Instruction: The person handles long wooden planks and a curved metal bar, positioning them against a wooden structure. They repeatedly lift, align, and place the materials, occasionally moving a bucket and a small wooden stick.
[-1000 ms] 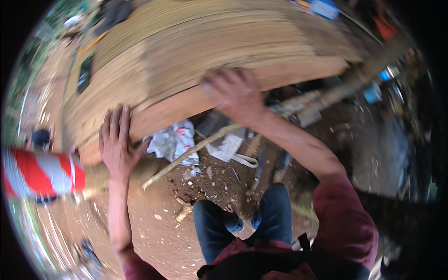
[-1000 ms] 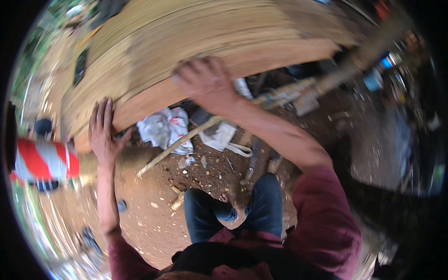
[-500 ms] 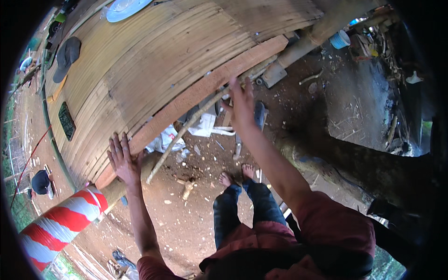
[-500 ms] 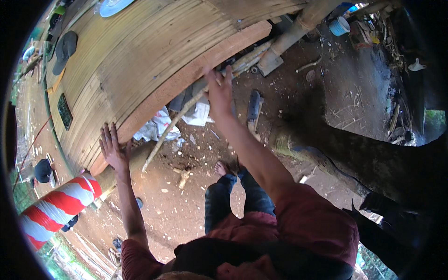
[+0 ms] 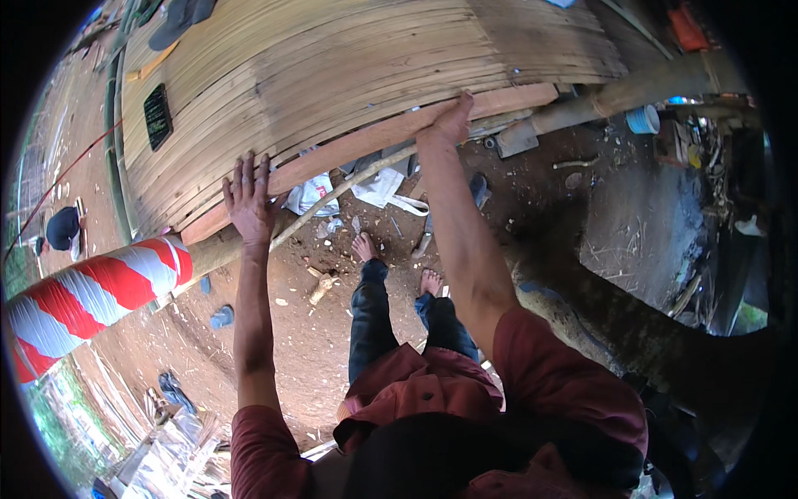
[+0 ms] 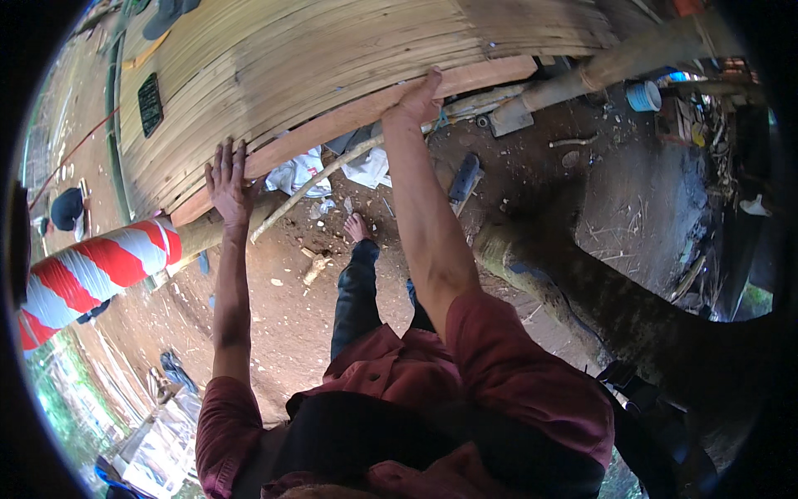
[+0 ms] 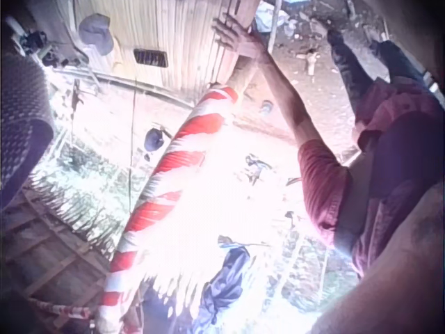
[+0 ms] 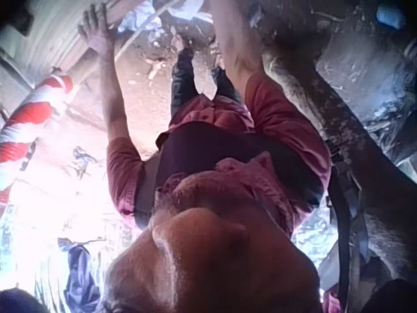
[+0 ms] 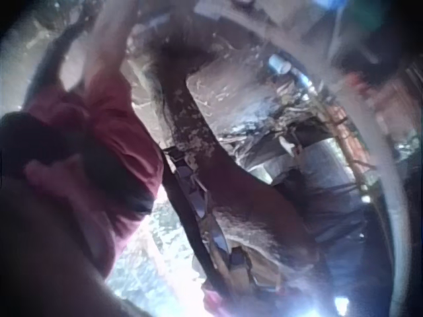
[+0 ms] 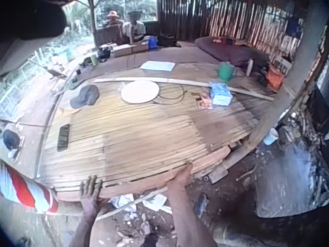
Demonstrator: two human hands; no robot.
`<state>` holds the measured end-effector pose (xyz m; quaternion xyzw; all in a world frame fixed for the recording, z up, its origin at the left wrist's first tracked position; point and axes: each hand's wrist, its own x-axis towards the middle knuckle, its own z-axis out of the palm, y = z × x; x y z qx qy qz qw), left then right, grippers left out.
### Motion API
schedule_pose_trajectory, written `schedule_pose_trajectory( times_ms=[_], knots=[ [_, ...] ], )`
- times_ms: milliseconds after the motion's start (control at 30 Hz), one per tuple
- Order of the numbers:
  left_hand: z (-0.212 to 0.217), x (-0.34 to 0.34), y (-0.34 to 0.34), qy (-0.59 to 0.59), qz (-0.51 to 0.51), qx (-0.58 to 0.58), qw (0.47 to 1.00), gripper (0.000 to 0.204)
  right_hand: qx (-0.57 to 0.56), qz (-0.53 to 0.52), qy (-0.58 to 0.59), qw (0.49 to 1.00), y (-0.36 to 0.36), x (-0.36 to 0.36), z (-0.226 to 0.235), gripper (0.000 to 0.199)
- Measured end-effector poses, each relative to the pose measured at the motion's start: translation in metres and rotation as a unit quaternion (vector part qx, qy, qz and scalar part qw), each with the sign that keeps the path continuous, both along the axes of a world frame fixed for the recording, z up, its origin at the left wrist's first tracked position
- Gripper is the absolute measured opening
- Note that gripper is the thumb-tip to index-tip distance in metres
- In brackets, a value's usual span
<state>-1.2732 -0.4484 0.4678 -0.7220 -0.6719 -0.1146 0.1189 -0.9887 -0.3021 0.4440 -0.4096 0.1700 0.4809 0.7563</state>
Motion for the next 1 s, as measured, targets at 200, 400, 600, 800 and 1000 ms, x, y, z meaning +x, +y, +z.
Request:
schedule_pose_trajectory(
  times_ms=[200, 400, 600, 800, 1000],
  knots=[
    [0.014, 0.020, -0.049, -0.175, 0.059, 0.086, 0.979, 0.093, -0.198, 0.051, -0.083, 0.975, 0.001, -0.011, 0.023, 0.063],
    [-0.008, -0.004, -0.041, -0.849, 0.352, 0.182, 0.350, 0.091, 0.106, 0.162, -0.044, 0.980, 0.000, 0.001, -0.006, 0.058],
    [-0.045, -0.048, 0.015, -0.833, 0.319, 0.387, 0.233, 0.071, 0.102, 0.194, -0.090, 0.971, -0.001, 0.001, -0.009, 0.061],
    [-0.055, -0.060, 0.007, -0.874, 0.266, 0.347, 0.213, 0.070, 0.036, 0.212, -0.108, 0.971, -0.014, -0.014, 0.020, 0.065],
    [-0.060, -0.066, 0.003, -0.888, 0.264, 0.274, 0.259, 0.061, 0.098, 0.250, -0.122, 0.955, -0.015, -0.010, 0.005, 0.065]
  ],
)
